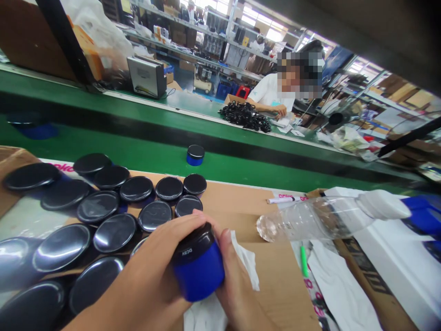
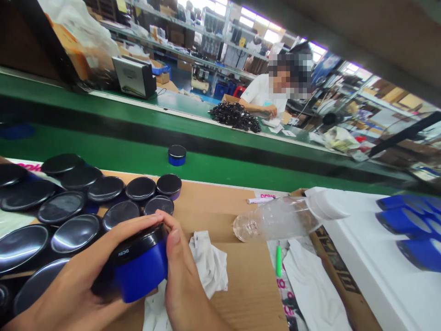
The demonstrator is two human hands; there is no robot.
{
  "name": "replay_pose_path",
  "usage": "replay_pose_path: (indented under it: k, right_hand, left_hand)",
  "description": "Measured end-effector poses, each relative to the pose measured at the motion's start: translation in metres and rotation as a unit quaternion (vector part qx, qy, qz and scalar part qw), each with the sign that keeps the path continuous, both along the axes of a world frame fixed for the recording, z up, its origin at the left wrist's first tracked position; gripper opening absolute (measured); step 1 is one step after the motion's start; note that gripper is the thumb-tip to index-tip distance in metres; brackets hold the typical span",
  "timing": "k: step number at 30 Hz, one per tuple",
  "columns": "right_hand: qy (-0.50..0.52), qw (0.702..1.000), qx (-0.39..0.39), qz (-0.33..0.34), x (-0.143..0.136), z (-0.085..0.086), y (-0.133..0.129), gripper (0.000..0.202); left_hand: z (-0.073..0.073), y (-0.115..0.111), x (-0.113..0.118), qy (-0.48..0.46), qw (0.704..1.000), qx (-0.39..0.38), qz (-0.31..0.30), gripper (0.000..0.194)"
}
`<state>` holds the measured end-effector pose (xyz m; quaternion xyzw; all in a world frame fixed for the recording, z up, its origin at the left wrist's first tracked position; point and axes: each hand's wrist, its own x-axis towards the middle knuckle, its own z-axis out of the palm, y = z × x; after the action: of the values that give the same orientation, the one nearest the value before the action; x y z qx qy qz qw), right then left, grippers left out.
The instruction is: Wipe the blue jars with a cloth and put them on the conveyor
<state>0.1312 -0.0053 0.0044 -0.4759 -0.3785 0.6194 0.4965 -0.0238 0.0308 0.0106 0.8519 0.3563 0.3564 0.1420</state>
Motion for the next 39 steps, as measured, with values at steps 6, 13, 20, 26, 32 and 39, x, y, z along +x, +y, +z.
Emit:
replay_pose_path:
  k: [6,13,20,26,32,39]
  right_hand:
    - [0.005,0.996,0.087,0.031,0.011,-0.001,-0.002,0.082]
    - [-0.207,0.950,0.235,0.011,0.012,-0.009,-0.010,0.113]
    - [-0.383,0.838,0.388,0.025,0.020,-0.004,-0.005,0.109]
    - [-0.450,0.814,0.365,0.038,0.032,0.007,-0.003,0.080]
    - [-0.472,0.814,0.308,-0.138,0.054,0.035,-0.022,0.032]
    - [-0.626,0.758,0.180,-0.037,0.049,-0.044,-0.051,0.050]
  left_hand:
    - [-0.001,0.001,0.002,-0.117,0.974,-0.191,-0.048,0.063]
    - [-0.008,0.000,-0.003,-0.194,0.949,-0.236,-0.075,0.062]
    - [-0.013,0.000,-0.009,-0.154,0.970,-0.160,-0.101,0.052]
    - [-0.006,-0.004,-0.003,-0.121,0.989,-0.073,-0.049,0.044]
    - [0.006,0.000,0.005,-0.242,0.944,-0.221,0.047,0.056]
    - [0.011,-0.006,0.001,-0.232,0.957,-0.163,0.060,0.058]
